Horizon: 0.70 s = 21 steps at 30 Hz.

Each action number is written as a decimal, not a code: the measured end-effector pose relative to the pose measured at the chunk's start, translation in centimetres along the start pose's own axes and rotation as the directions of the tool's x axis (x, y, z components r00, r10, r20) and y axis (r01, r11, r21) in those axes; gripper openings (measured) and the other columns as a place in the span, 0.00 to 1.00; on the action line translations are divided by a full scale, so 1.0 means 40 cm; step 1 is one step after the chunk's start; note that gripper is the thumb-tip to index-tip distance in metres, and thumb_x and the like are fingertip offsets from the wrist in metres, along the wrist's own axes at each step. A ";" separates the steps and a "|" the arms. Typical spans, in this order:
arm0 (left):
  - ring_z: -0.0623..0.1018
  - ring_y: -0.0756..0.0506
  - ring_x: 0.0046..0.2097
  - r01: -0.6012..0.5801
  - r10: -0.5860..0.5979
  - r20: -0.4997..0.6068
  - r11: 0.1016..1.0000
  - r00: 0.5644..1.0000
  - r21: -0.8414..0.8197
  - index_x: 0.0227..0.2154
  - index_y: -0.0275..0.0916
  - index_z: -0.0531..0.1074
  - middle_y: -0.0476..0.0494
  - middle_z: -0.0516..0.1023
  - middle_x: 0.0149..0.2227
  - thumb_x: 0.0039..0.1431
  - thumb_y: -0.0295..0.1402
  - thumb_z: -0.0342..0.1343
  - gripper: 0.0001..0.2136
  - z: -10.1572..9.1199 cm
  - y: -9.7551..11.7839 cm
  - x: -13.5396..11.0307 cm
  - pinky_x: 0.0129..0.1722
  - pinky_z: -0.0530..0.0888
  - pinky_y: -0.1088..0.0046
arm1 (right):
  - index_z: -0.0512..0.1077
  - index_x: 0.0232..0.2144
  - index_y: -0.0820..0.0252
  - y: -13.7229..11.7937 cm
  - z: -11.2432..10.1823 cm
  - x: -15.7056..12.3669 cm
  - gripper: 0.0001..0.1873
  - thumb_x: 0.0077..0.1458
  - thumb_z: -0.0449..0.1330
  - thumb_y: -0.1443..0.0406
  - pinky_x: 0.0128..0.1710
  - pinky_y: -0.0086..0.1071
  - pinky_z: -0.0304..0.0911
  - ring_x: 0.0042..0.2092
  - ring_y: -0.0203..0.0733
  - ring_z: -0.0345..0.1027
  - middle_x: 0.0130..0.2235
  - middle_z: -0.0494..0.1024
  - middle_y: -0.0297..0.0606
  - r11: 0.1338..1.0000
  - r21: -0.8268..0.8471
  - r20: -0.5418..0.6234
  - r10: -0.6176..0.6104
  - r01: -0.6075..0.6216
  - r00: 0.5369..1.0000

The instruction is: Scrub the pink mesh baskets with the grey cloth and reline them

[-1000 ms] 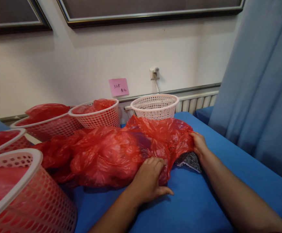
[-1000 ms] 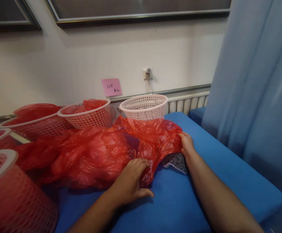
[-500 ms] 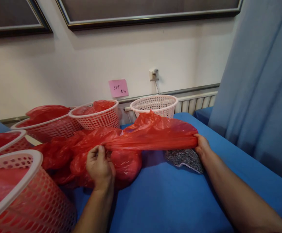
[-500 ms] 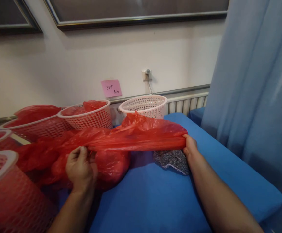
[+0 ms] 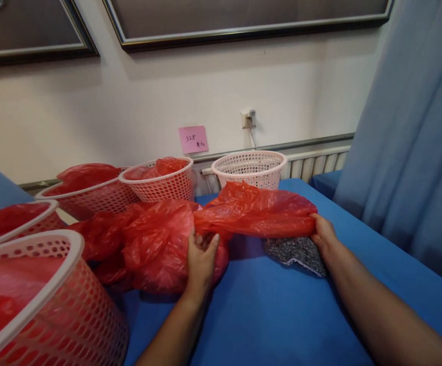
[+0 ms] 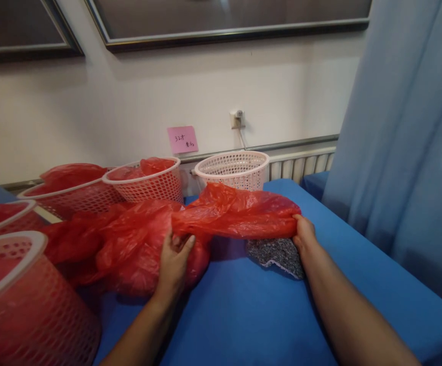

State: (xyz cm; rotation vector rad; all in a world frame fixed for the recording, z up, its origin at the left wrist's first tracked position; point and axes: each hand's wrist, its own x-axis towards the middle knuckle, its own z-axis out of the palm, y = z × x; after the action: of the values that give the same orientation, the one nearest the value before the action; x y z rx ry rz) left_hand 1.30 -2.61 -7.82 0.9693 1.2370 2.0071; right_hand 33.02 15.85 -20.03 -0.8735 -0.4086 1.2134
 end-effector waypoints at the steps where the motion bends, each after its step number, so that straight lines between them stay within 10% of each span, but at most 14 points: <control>1: 0.80 0.43 0.50 0.036 -0.035 0.009 0.999 0.999 -0.037 0.54 0.43 0.70 0.41 0.80 0.50 0.47 0.34 0.72 0.30 -0.001 -0.003 0.001 0.53 0.76 0.65 | 0.73 0.32 0.60 0.001 0.000 -0.001 0.09 0.44 0.62 0.71 0.25 0.30 0.76 0.26 0.39 0.76 0.26 0.80 0.30 1.000 -0.008 -0.018 0.005 -0.005 1.000; 6: 0.81 0.49 0.38 0.030 -0.055 -0.099 0.972 0.994 -0.232 0.34 0.37 0.75 0.49 0.81 0.35 0.40 0.31 0.73 0.17 -0.025 0.048 0.025 0.47 0.78 0.72 | 0.73 0.31 0.62 0.004 0.005 -0.008 0.10 0.41 0.64 0.73 0.24 0.26 0.74 0.25 0.37 0.74 0.26 0.80 0.30 0.999 -0.033 -0.089 0.007 -0.010 0.996; 12: 0.71 0.55 0.23 0.167 -0.170 0.019 0.937 0.985 -0.307 0.30 0.37 0.72 0.55 0.73 0.25 0.41 0.27 0.67 0.12 -0.062 0.110 0.049 0.31 0.76 0.76 | 0.73 0.30 0.62 -0.006 0.008 -0.006 0.09 0.42 0.63 0.72 0.24 0.27 0.73 0.24 0.36 0.73 0.25 0.79 0.30 0.999 -0.049 -0.121 -0.016 0.010 0.993; 15: 0.72 0.54 0.25 -0.043 0.029 -0.081 0.984 0.996 -0.171 0.36 0.38 0.72 0.51 0.75 0.32 0.49 0.32 0.64 0.11 -0.071 0.105 0.053 0.27 0.73 0.77 | 0.72 0.29 0.61 -0.016 0.011 -0.012 0.09 0.40 0.63 0.72 0.22 0.27 0.72 0.24 0.37 0.73 0.24 0.78 0.29 0.998 -0.060 -0.122 -0.029 0.022 0.992; 18: 0.79 0.43 0.49 -0.540 0.579 -0.118 0.803 0.807 0.251 0.47 0.39 0.71 0.39 0.75 0.50 0.56 0.35 0.63 0.17 -0.068 0.090 0.037 0.47 0.77 0.65 | 0.72 0.28 0.61 -0.031 0.023 -0.030 0.10 0.37 0.65 0.72 0.22 0.26 0.70 0.24 0.36 0.71 0.24 0.77 0.29 0.996 -0.071 -0.098 -0.064 0.057 0.993; 21: 0.70 0.35 0.63 -0.786 0.790 0.307 0.325 0.531 0.525 0.56 0.40 0.68 0.34 0.69 0.61 0.54 0.34 0.68 0.27 -0.055 0.081 0.003 0.62 0.68 0.50 | 0.73 0.27 0.62 -0.054 0.044 -0.061 0.11 0.34 0.67 0.70 0.22 0.24 0.66 0.24 0.34 0.69 0.24 0.77 0.29 0.991 -0.069 -0.047 -0.121 0.118 0.992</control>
State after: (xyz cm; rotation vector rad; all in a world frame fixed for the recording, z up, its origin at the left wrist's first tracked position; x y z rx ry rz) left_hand -0.90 -4.86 -5.51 2.2976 1.6663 2.2731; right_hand 32.38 14.02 -16.88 -0.9221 -0.4558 1.0706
